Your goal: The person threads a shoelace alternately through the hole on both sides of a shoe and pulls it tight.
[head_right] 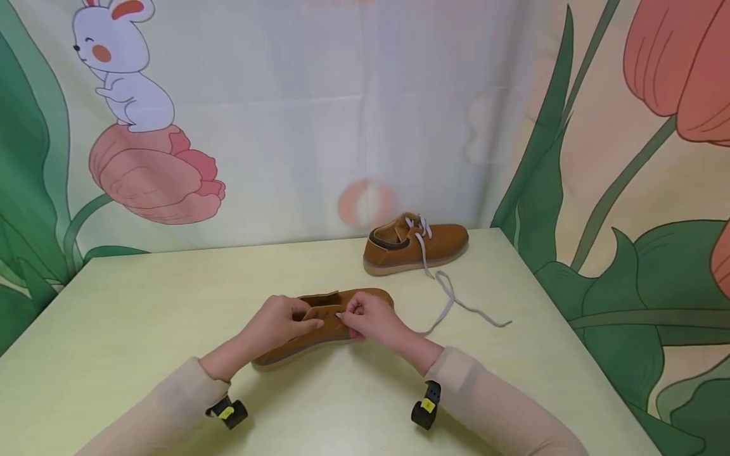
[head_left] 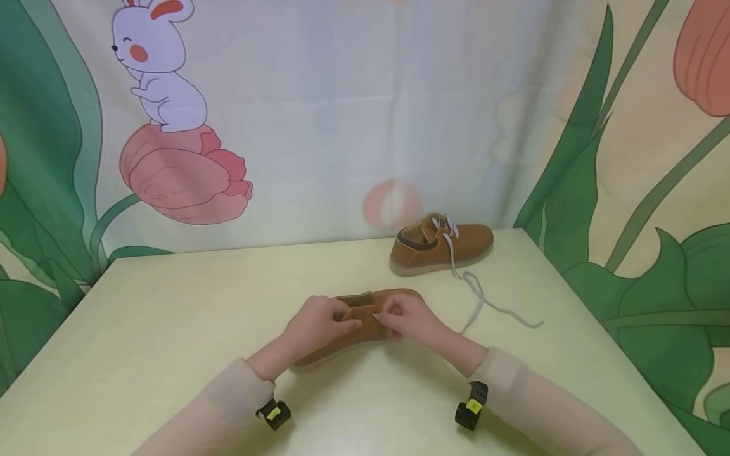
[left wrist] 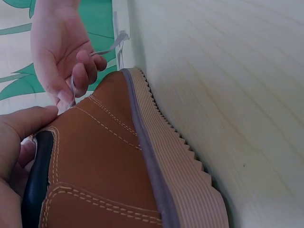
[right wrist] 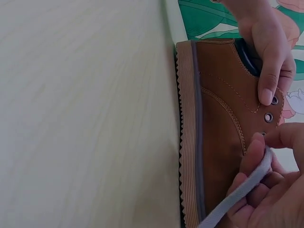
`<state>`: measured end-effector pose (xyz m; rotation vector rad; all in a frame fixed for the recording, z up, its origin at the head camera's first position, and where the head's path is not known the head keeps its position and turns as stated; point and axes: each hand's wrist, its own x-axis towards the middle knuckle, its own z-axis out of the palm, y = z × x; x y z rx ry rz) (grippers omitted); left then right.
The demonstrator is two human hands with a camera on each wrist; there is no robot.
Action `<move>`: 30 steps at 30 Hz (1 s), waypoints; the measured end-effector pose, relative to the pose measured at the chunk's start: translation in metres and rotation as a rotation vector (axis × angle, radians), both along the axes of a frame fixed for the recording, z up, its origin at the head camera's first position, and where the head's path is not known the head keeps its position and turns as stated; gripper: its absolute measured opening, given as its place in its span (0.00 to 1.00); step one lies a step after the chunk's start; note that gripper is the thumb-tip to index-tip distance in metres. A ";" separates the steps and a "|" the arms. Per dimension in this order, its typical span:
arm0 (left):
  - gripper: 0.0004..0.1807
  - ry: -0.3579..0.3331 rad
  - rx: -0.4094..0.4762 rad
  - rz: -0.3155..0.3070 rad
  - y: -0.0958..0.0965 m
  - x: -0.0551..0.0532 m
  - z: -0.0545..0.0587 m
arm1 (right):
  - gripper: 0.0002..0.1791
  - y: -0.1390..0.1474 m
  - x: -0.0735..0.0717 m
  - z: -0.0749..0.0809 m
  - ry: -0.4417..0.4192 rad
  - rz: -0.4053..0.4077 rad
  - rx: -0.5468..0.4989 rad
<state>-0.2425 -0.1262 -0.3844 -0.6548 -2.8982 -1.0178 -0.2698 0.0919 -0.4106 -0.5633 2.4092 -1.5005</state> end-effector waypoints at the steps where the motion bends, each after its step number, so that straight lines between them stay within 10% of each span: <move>1: 0.27 0.009 -0.001 -0.011 -0.001 0.000 0.000 | 0.07 -0.001 -0.002 0.000 0.003 0.002 0.006; 22: 0.11 0.117 -0.117 -0.209 -0.014 0.001 0.006 | 0.09 0.002 -0.039 0.012 -0.497 0.216 -0.088; 30: 0.14 0.084 -0.149 -0.231 -0.016 0.000 0.009 | 0.07 0.002 -0.058 0.024 -0.498 0.229 0.061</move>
